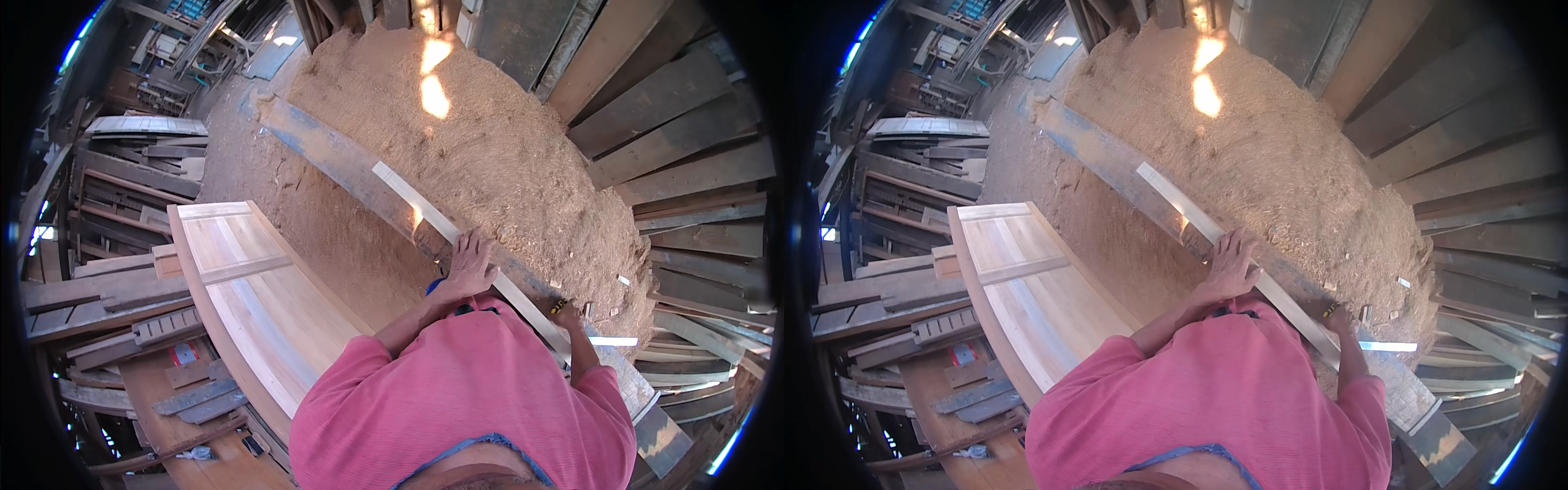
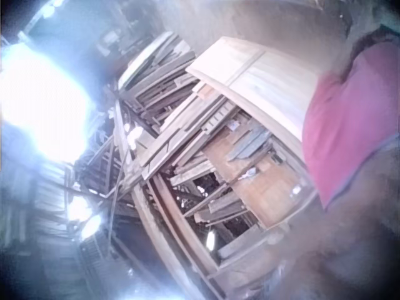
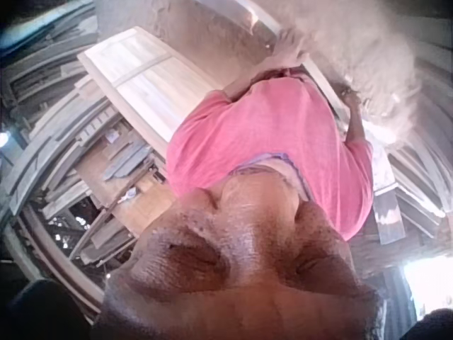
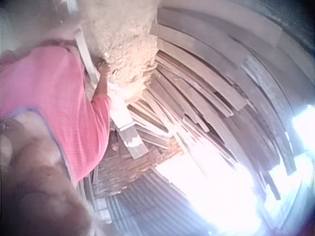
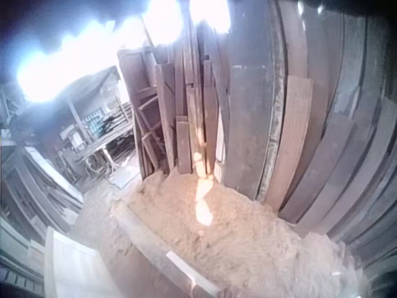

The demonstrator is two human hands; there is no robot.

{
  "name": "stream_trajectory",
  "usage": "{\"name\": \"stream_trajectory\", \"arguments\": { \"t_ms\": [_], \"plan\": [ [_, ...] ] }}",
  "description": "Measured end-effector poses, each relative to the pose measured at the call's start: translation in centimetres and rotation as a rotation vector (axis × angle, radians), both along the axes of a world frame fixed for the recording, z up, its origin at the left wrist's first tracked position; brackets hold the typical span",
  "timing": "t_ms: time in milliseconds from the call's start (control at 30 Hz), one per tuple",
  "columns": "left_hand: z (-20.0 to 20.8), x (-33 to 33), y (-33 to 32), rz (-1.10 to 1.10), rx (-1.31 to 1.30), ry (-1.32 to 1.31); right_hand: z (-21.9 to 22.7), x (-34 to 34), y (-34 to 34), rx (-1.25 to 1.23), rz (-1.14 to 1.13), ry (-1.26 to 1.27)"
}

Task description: The person measures and marks wooden planks using a tape measure, square, and pencil. They handle several planks, place them on a workbench, and mark cut lines before setting them aside.

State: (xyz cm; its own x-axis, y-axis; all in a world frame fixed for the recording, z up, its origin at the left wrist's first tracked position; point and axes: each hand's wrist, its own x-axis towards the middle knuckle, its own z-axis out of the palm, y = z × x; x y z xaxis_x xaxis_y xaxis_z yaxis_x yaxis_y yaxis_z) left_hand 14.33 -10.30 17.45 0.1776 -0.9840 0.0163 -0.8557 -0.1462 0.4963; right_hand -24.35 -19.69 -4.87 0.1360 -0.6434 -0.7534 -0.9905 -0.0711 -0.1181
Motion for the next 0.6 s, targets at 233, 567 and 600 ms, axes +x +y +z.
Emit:
{"name": "stream_trajectory", "arguments": {
  "t_ms": [233, 567, 600],
  "plan": [
    [3.3, 1.3, -1.0, 0.011, -0.103, 0.457, 16.9, 8.4, -6.3, 0.32, -0.294, -0.692],
    [4.5, 5.8, -2.7, -0.149, 0.425, 1.023, 29.9, 21.6, -0.3, 0.331, 0.088, -0.903],
    [4.4, 7.1, -2.0, -0.142, 0.487, 1.003, 29.8, 21.9, 0.9, 0.297, 0.061, -0.896]
  ]
}}
